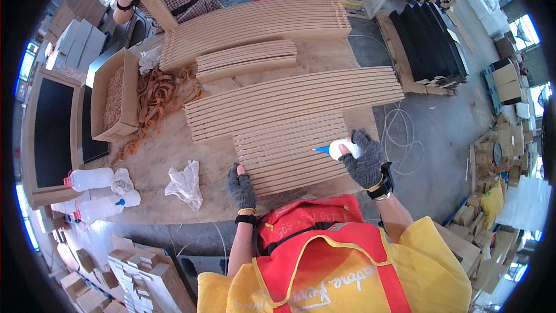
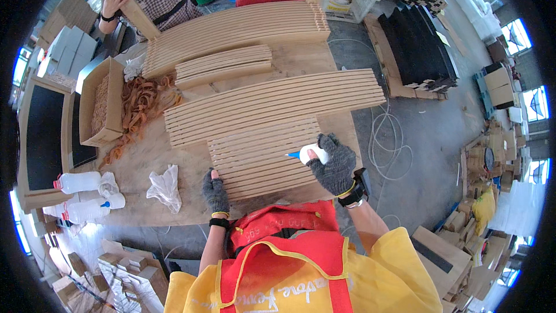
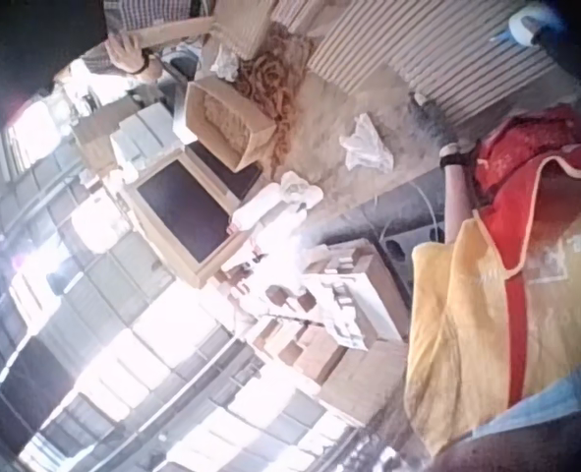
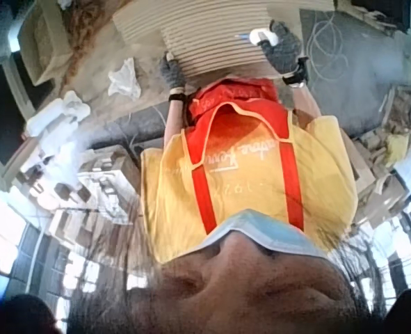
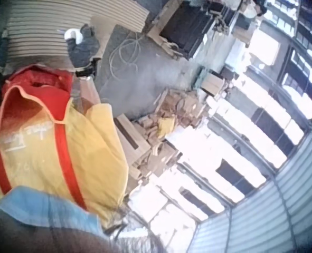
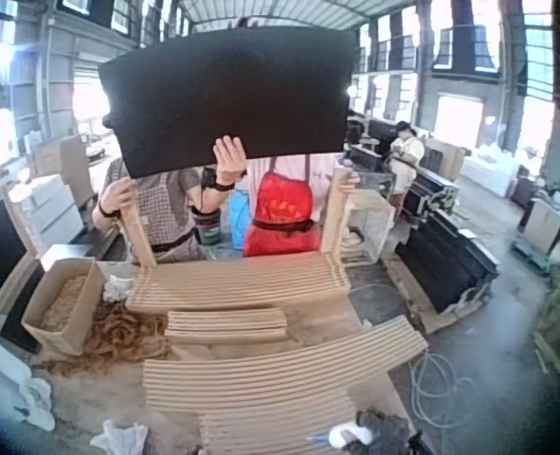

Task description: Applying glue to wooden slats and assembling them into frames for furniture.

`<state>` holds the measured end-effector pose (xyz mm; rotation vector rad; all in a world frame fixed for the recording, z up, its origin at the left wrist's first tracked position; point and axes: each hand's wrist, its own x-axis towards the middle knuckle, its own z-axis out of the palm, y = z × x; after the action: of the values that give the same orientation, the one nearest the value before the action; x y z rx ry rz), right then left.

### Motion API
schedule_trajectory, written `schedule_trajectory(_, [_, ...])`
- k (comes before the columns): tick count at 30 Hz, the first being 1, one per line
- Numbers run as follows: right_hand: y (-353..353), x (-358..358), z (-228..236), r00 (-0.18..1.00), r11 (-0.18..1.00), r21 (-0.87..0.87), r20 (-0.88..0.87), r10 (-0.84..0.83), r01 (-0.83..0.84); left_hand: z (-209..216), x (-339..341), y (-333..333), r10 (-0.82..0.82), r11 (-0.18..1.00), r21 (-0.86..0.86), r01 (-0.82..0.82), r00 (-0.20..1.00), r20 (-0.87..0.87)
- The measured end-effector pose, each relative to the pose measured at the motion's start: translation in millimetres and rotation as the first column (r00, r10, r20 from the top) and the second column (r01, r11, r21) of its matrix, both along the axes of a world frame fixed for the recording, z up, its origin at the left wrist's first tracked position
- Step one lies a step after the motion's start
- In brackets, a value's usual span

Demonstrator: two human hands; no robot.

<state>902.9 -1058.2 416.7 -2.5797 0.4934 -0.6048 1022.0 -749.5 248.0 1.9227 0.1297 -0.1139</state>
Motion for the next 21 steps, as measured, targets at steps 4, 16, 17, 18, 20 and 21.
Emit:
schedule_trajectory(4, [-14,-7,5,1.0,1.0,0.029,0.001,-0.001,0.001,1,0,-2,0.006,0.999,-0.037,-0.007,1.0,-0.012])
schedule_trajectory(16, [-56,-31,-4,0.996,0.994,0.07,0.022,-0.091,0.09,-9,1,3,0.018,1.0,-0.012,-0.018,0.999,-0.031])
schedule_trajectory(17, [-60,-34,-7,0.994,0.989,0.1,0.011,-0.11,0.108,-7,1,2,0.013,1.0,0.0,-0.013,1.0,-0.008])
schedule_trajectory(18, [-63,-36,-9,0.992,0.983,0.131,0.0,-0.128,0.127,-5,1,1,0.009,1.0,0.014,-0.009,1.0,0.014])
schedule_trajectory(20, [-72,-41,-13,0.992,0.989,0.079,0.016,-0.129,0.127,0,1,-1,0.0,1.0,0.012,0.0,1.0,0.014])
schedule_trajectory(21, [-72,-39,-10,0.992,0.992,0.031,0.031,-0.124,0.123,1,1,-1,-0.004,1.0,0.014,0.004,1.0,0.013])
